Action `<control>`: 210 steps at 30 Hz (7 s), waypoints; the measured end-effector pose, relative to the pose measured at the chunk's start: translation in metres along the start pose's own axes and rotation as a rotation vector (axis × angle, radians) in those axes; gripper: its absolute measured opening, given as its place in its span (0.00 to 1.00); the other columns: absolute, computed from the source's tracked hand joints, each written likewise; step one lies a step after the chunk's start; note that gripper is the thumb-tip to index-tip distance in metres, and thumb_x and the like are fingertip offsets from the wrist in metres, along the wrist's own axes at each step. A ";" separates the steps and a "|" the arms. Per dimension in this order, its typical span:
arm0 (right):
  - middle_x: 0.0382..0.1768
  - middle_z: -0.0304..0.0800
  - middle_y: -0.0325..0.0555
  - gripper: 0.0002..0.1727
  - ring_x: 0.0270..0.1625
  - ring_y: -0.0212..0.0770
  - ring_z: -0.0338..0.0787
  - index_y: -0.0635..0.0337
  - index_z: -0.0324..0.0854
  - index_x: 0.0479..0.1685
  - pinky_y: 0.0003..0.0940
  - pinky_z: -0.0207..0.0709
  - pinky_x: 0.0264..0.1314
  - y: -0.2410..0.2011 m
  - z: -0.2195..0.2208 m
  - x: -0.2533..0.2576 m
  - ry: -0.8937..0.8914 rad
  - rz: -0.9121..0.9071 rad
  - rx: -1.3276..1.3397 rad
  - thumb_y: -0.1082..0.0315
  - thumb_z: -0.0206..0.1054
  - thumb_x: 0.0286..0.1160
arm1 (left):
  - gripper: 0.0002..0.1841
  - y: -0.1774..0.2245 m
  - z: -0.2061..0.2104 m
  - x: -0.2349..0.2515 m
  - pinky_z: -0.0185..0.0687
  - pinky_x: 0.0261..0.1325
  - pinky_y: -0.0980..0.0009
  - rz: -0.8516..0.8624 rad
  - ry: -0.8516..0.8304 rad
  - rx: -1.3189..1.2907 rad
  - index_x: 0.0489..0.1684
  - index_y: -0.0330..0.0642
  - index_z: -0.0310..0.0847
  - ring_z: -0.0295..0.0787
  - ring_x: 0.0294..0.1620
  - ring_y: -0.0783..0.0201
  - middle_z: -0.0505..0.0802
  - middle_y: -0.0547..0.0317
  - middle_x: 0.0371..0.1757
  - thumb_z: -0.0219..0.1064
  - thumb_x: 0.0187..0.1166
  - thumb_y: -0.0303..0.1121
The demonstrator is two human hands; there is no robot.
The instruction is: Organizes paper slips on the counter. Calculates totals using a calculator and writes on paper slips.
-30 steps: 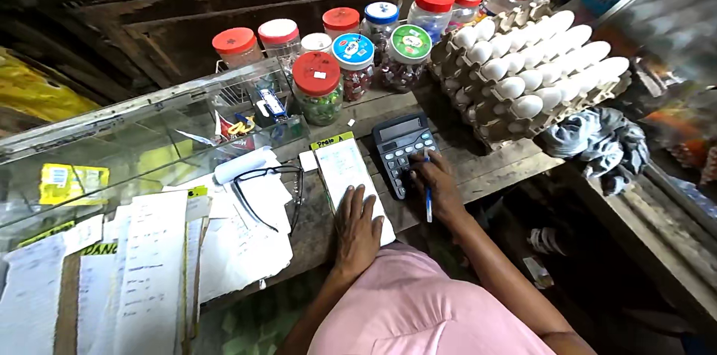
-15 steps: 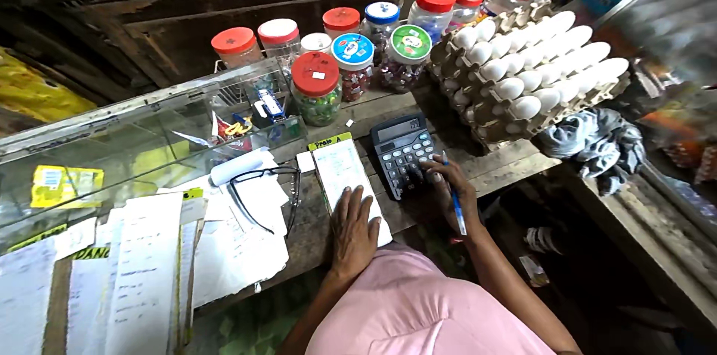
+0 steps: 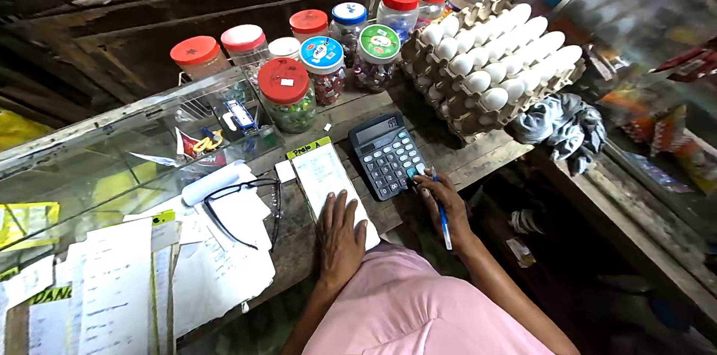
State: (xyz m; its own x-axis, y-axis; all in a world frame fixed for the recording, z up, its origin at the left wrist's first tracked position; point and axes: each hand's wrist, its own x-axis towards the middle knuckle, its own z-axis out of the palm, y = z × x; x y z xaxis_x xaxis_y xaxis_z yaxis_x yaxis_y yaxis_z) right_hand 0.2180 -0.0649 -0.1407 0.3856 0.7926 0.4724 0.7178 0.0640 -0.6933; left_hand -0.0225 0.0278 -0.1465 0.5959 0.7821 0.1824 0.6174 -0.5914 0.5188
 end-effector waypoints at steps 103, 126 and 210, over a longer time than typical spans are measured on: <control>0.60 0.94 0.46 0.13 0.77 0.58 0.80 0.59 0.91 0.47 0.59 0.65 0.83 -0.018 0.043 0.058 -0.173 -0.156 -0.148 0.65 0.61 0.83 | 0.25 0.000 -0.001 0.001 0.57 0.85 0.40 0.001 -0.001 0.059 0.74 0.48 0.82 0.60 0.90 0.40 0.76 0.54 0.86 0.57 0.84 0.48; 0.61 0.94 0.47 0.15 0.75 0.57 0.82 0.58 0.92 0.49 0.57 0.67 0.81 0.002 -0.004 0.004 -0.067 -0.044 -0.147 0.64 0.59 0.84 | 0.25 -0.004 0.004 -0.001 0.55 0.87 0.40 0.032 0.036 0.049 0.73 0.47 0.83 0.60 0.90 0.39 0.77 0.53 0.86 0.56 0.84 0.48; 0.58 0.95 0.46 0.16 0.76 0.56 0.81 0.59 0.92 0.50 0.57 0.66 0.83 -0.008 0.011 0.026 -0.149 -0.090 -0.104 0.65 0.57 0.85 | 0.22 -0.008 0.005 -0.003 0.59 0.86 0.42 0.064 0.088 0.005 0.66 0.48 0.88 0.67 0.87 0.42 0.84 0.55 0.79 0.58 0.85 0.48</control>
State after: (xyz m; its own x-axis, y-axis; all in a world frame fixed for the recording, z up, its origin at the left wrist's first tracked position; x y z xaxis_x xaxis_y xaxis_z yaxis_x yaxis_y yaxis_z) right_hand 0.2163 -0.0380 -0.1292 0.2329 0.8680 0.4386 0.8042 0.0818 -0.5887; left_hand -0.0266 0.0292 -0.1557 0.5867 0.7570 0.2878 0.5825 -0.6413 0.4993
